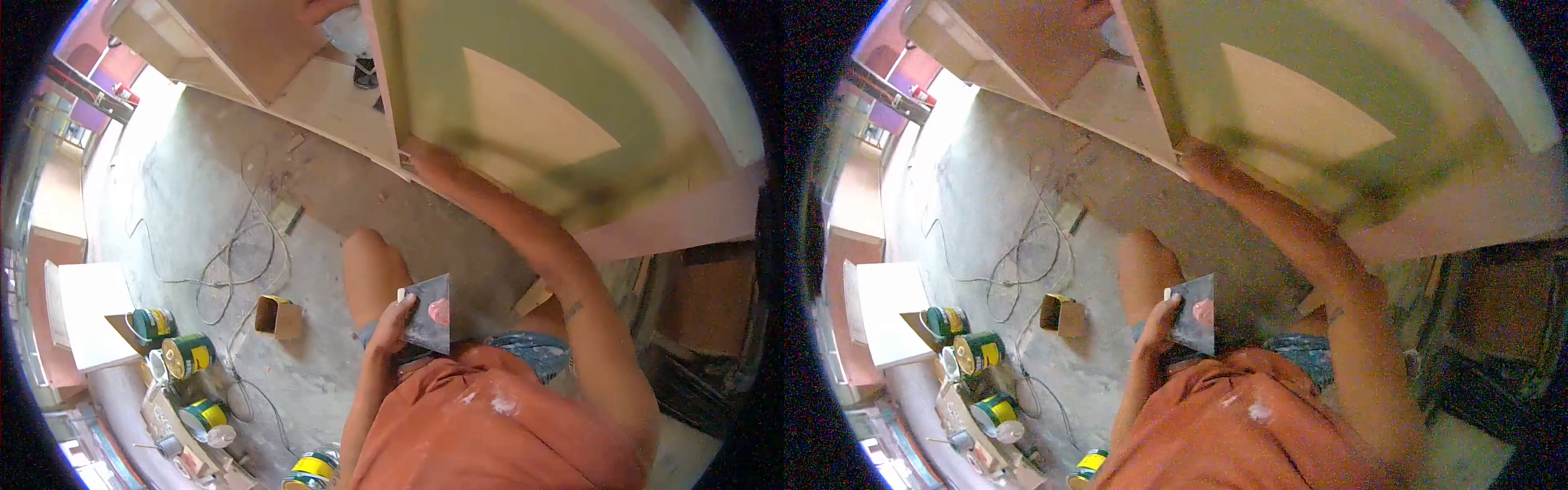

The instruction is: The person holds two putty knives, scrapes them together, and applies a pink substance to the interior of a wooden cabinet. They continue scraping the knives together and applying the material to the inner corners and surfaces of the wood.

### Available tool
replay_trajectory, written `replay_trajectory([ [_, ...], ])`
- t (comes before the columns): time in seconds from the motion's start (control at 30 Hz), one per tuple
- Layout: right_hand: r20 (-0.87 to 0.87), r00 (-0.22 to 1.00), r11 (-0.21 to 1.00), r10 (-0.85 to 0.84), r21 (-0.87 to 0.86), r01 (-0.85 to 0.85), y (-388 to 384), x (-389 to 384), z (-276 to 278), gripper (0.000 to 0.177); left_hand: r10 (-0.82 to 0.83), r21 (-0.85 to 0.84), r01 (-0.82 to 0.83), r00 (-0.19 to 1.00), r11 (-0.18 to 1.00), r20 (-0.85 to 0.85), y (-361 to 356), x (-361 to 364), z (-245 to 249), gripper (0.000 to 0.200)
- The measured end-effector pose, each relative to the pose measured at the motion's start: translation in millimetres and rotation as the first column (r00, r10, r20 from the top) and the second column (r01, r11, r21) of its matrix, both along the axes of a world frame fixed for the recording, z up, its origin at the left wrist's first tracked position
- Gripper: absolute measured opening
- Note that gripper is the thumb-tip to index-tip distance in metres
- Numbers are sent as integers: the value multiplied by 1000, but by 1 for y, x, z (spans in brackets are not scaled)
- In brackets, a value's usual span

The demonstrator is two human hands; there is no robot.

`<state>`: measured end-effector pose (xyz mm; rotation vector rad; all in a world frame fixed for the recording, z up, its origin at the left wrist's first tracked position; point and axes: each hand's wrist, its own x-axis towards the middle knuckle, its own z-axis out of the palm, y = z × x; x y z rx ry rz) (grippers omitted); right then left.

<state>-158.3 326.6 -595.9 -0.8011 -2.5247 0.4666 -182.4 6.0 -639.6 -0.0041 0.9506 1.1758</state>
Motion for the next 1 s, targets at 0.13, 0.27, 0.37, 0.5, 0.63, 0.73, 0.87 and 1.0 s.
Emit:
replay_trajectory([
  [0.13,282,949,988,-142,99,118,42,-4,-7,28,15,-48,-12,998,999,60,2,1,12,38],
  [0.27,398,890,967,-223,-26,254,50,-27,-47,24,-3,-6,4,998,1000,62,0,2,10,38],
  [0.37,390,919,969,59,199,-147,24,-15,-34,24,13,1,-13,996,1000,83,-2,0,-3,39],
  [0.5,427,904,1000,-11,19,4,35,-11,-7,28,61,-58,-52,985,997,162,0,3,-1,39],
  [0.63,315,938,984,-148,140,108,54,-27,-48,33,-28,-46,33,994,998,103,2,-3,4,40],
  [0.73,378,925,999,22,21,-32,33,-16,-24,32,20,-4,-19,991,1000,135,5,2,4,40],
  [0.87,580,803,987,137,-153,-57,-20,28,15,34,2,-29,1,993,1000,116,3,-3,0,51],
  [1.0,394,902,930,177,-368,-22,-76,119,38,29,100,-42,-95,985,995,139,5,-7,3,40],
])
